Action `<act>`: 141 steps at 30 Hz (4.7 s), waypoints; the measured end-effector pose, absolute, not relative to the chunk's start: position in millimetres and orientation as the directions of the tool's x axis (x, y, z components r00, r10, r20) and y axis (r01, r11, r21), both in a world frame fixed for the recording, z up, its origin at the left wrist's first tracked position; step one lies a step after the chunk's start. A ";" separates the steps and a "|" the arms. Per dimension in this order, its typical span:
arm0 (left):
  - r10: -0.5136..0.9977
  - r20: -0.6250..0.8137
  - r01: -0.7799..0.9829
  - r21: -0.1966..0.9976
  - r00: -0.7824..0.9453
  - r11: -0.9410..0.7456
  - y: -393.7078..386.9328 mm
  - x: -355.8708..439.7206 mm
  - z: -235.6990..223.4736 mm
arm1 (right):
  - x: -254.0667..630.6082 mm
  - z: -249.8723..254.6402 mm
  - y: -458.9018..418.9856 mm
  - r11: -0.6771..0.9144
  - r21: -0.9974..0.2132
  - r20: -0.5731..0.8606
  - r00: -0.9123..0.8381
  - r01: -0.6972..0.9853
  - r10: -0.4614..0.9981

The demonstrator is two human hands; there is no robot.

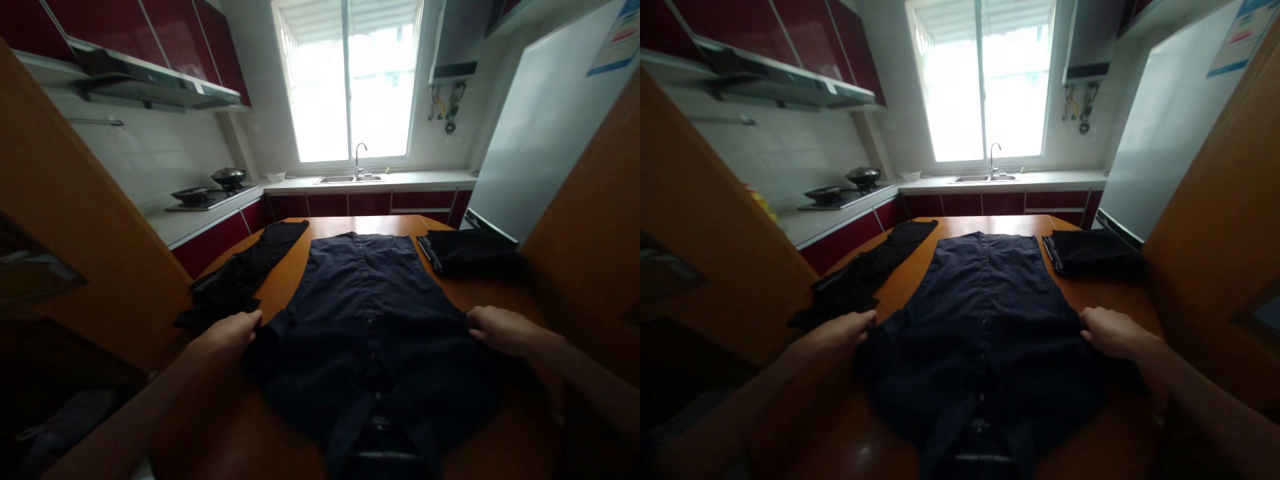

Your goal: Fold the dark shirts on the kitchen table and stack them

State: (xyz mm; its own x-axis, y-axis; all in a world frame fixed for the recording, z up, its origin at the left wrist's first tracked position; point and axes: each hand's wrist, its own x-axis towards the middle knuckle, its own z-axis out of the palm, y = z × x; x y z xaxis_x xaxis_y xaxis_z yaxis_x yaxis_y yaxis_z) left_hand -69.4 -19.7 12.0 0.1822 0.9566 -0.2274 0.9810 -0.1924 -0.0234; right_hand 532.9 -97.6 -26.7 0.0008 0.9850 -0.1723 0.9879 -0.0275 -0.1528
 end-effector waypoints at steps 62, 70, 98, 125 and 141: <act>0.914 0.004 0.907 0.125 0.405 -0.402 250.0 155.1 -55.5 | 372.9 -58.4 200.1 0.255 -0.238 0.057 -0.249 0.937 0.967; 0.931 -0.012 0.926 0.109 0.365 -0.362 270.3 165.2 -54.7 | 361.2 -62.2 234.2 0.209 -0.245 0.048 -0.204 0.947 0.978; 0.874 0.048 0.858 0.168 0.484 -0.485 270.5 171.6 -56.9 | 327.2 -61.6 231.4 0.045 -0.288 0.079 -0.023 0.957 0.997; 0.887 -0.002 0.878 0.150 0.461 -0.455 255.5 181.8 -43.8 | 328.4 -60.5 228.9 0.148 -0.270 0.113 -0.121 0.952 0.986; 0.894 0.024 0.880 0.166 0.446 -0.444 250.8 186.0 -51.0 | 336.6 -64.4 231.9 -0.060 -0.296 0.135 0.104 0.953 0.985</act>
